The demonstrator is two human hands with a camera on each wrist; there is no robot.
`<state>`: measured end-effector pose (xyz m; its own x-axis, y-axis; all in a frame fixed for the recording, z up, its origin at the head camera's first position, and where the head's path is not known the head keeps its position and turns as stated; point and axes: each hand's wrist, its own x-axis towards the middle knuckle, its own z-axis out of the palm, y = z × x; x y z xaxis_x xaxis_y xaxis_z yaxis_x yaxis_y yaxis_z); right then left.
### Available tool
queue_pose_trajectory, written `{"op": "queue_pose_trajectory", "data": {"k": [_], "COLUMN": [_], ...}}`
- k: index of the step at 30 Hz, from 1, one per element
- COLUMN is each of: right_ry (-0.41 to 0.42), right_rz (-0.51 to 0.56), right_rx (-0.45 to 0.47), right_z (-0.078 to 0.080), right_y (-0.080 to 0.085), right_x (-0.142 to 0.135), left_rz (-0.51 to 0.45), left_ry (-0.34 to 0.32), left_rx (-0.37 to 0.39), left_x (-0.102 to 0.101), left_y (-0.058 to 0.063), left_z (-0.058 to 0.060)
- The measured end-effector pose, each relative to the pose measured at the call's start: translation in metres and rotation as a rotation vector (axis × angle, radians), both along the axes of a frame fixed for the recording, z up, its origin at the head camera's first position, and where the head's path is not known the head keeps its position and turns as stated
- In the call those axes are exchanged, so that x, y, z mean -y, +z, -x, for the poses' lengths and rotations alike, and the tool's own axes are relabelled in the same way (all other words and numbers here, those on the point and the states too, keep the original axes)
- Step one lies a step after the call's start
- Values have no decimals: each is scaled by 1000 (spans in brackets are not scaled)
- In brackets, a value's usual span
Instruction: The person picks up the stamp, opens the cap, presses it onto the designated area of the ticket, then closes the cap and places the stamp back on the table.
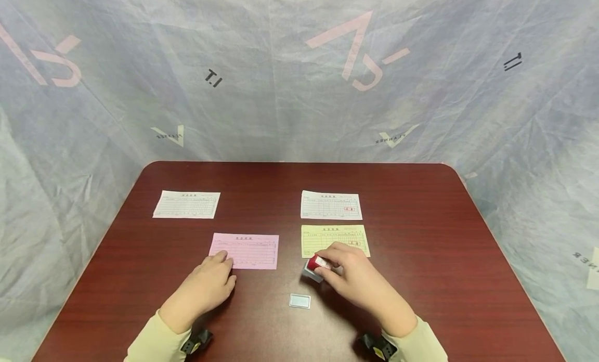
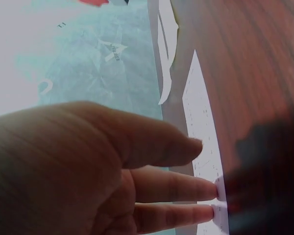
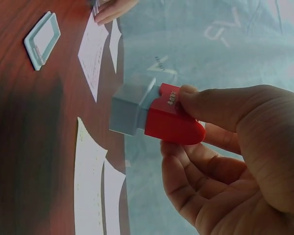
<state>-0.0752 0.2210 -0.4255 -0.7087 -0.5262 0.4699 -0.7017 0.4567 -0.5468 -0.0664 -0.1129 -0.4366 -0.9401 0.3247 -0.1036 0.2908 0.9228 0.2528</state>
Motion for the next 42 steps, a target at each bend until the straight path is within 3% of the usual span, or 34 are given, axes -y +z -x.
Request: {"op": "queue_pose_trajectory", "data": {"k": [7,14,24,33,42], "right_ry": [4,11,13,54,67], "right_rz": [-26,-39,-112,-186,-235], "right_rx": [21,23,29,-3,34], "right_z": [2,7,20,30,38], "right_y": [1,1,-1,-12,-18], "right_x": [8,18,38,61,78], "left_rz": [0,-13,-14,-16,-8], "left_ry": [-57,-69,-87,-105,-107], "left_rx": [-38,-64,-91,-118,-124], "left_x": [-10,-17,-23,-24,-23], "left_y": [-7,-11,-6,-8,-8], "left_z": [-7,-12,-15,-18,-22]}}
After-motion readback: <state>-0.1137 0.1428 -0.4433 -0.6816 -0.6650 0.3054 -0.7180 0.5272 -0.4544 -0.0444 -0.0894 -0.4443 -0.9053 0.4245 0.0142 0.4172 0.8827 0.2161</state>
